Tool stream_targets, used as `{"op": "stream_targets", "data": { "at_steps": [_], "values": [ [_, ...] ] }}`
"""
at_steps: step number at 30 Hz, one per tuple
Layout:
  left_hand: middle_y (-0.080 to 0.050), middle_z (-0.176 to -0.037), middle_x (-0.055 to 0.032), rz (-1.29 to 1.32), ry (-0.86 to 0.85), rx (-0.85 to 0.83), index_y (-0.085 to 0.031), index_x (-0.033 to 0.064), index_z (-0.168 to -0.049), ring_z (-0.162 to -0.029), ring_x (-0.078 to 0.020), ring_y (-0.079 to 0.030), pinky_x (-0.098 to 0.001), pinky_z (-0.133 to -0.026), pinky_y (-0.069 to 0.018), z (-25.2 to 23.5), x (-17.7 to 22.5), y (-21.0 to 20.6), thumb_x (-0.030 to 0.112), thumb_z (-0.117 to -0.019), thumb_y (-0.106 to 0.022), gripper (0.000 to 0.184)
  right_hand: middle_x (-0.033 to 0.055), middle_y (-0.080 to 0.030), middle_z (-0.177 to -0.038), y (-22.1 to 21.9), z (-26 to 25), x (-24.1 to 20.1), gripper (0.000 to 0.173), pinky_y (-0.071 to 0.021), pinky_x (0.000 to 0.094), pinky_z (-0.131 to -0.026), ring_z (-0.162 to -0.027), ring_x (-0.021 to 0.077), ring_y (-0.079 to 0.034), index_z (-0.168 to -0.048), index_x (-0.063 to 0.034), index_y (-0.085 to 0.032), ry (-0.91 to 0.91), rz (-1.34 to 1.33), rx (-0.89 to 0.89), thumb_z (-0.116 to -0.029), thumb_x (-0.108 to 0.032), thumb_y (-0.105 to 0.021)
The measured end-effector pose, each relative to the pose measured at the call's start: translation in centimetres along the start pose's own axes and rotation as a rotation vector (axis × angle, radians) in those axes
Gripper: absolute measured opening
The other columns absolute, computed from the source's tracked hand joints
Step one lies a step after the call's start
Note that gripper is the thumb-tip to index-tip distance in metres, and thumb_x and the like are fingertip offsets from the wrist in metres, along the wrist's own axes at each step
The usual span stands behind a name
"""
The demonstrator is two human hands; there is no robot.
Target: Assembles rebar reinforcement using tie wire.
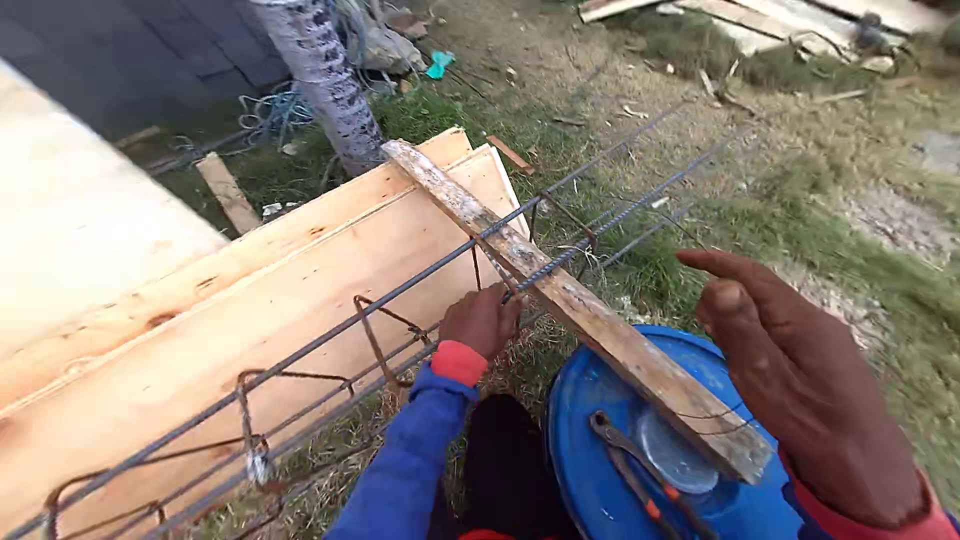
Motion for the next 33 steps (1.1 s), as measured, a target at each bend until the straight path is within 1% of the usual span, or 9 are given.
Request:
{"op": "stream_targets", "data": {
  "at_steps": [4,7,10,18,22,24,27,30,33],
  "values": [
    [-0.067,-0.077,-0.0077,0.020,-0.039,0.021,-0.068,0.0152,-0.100,-0.073,-0.0287,-0.069,-0.0546,-0.064,-0.0562,0.3,0.0,-0.2,0.056,-0.1047,-0.048,0.046,0.0034,-0.071,-0.098,0.8,2.5,-0.4,0.045,-0.0549,0.0463,-0.059,-0.074,0.0189,-0.068,-0.134,-0.0212,-0.066,0.177,0.268,0.023,-0.1084,-0.046,-0.037],
    [-0.065,-0.072,-0.0070,0.053,-0.048,0.015,-0.068,0.0144,-0.095,-0.068,-0.0266,-0.066,-0.0522,-0.060,-0.0545,0.3,0.0,-0.2,0.055,-0.1040,-0.051,0.045,0.0029,-0.070,-0.082,0.7,3.7,-0.4,0.040,-0.0522,0.0466,-0.050,-0.065,0.0214,-0.068,-0.124,-0.0185,-0.068,0.243,0.351,0.035,-0.1085,-0.038,-0.037],
    [-0.063,-0.069,-0.0077,0.117,-0.069,-0.006,-0.068,0.0111,-0.092,-0.064,-0.0261,-0.065,-0.0513,-0.058,-0.0537,0.4,0.0,-0.2,0.049,-0.1046,-0.054,0.043,0.0010,-0.063,-0.067,1.1,4.6,-0.2,0.043,-0.0467,0.0465,-0.043,-0.052,0.0215,-0.060,-0.138,-0.0226,-0.061,0.204,0.346,0.029,-0.1085,-0.041,-0.035],
    [-0.071,-0.085,-0.0066,0.023,0.109,0.013,-0.069,0.0179,-0.116,-0.082,-0.0279,-0.070,-0.0560,-0.074,-0.0554,0.8,-0.5,-0.4,0.062,-0.1000,-0.053,0.050,-0.0001,-0.071,-0.077,1.6,4.8,1.2,0.040,-0.0518,0.0467,-0.048,-0.061,0.0200,-0.068,-0.129,-0.0262,-0.068,0.144,0.320,0.003,-0.1069,-0.037,-0.036],
    [-0.067,-0.125,-0.0210,0.121,0.074,0.399,-0.047,0.0008,-0.149,-0.113,-0.0374,-0.067,-0.0591,-0.102,-0.0510,3.5,0.8,1.7,0.055,-0.0948,-0.067,0.079,-0.0018,-0.073,-0.082,1.3,4.5,1.2,0.040,-0.0543,0.0454,-0.052,-0.066,0.0177,-0.070,-0.127,-0.0282,-0.070,0.149,0.313,-0.023,-0.1075,-0.039,-0.036],
    [-0.048,-0.152,-0.0224,0.169,-0.092,0.674,-0.039,-0.0001,-0.155,-0.137,-0.0359,-0.052,-0.0541,-0.111,-0.0465,7.0,3.2,3.6,0.056,-0.0967,-0.062,0.084,-0.0026,-0.072,-0.079,0.8,4.8,1.2,0.041,-0.0533,0.0455,-0.050,-0.064,0.0175,-0.069,-0.126,-0.0296,-0.070,0.181,0.322,-0.084,-0.1078,-0.040,-0.035],
    [-0.044,-0.159,-0.0174,0.130,-0.484,0.759,-0.044,0.0024,-0.153,-0.145,-0.0286,-0.045,-0.0504,-0.120,-0.0408,12.4,9.9,4.9,0.058,-0.1000,-0.054,0.078,-0.0040,-0.068,-0.073,-0.2,5.6,0.4,0.039,-0.0503,0.0439,-0.046,-0.057,0.0156,-0.064,-0.125,-0.0304,-0.071,0.250,0.252,-0.225,-0.1078,-0.039,-0.036],
    [-0.073,-0.121,-0.0056,0.067,-0.663,0.665,-0.068,0.0131,-0.132,-0.116,-0.0173,-0.069,-0.0476,-0.114,-0.0485,14.5,13.9,3.7,0.026,-0.1022,-0.064,0.033,-0.0020,-0.072,-0.088,0.9,5.7,-0.7,0.036,-0.0545,0.0416,-0.053,-0.064,0.0135,-0.065,-0.127,-0.0299,-0.071,0.291,0.152,-0.346,-0.1087,-0.034,-0.041],
    [-0.072,-0.095,-0.0080,0.189,-0.653,0.520,-0.072,0.0128,-0.124,-0.079,-0.0193,-0.071,-0.0365,-0.070,-0.0620,14.2,13.7,2.8,0.010,-0.1022,-0.059,0.026,0.0055,-0.069,-0.105,1.6,5.2,-0.7,0.036,-0.0548,0.0449,-0.056,-0.077,0.0208,-0.068,-0.133,-0.0284,-0.068,0.392,0.240,-0.393,-0.1075,-0.028,-0.043]
  ]
}}
Point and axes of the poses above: each hand's wrist, its own z-axis away from the middle knuckle, its own y-axis out of the back of the hand, x = y × z, the point moved 8 cm from there along -z, towards the middle knuckle
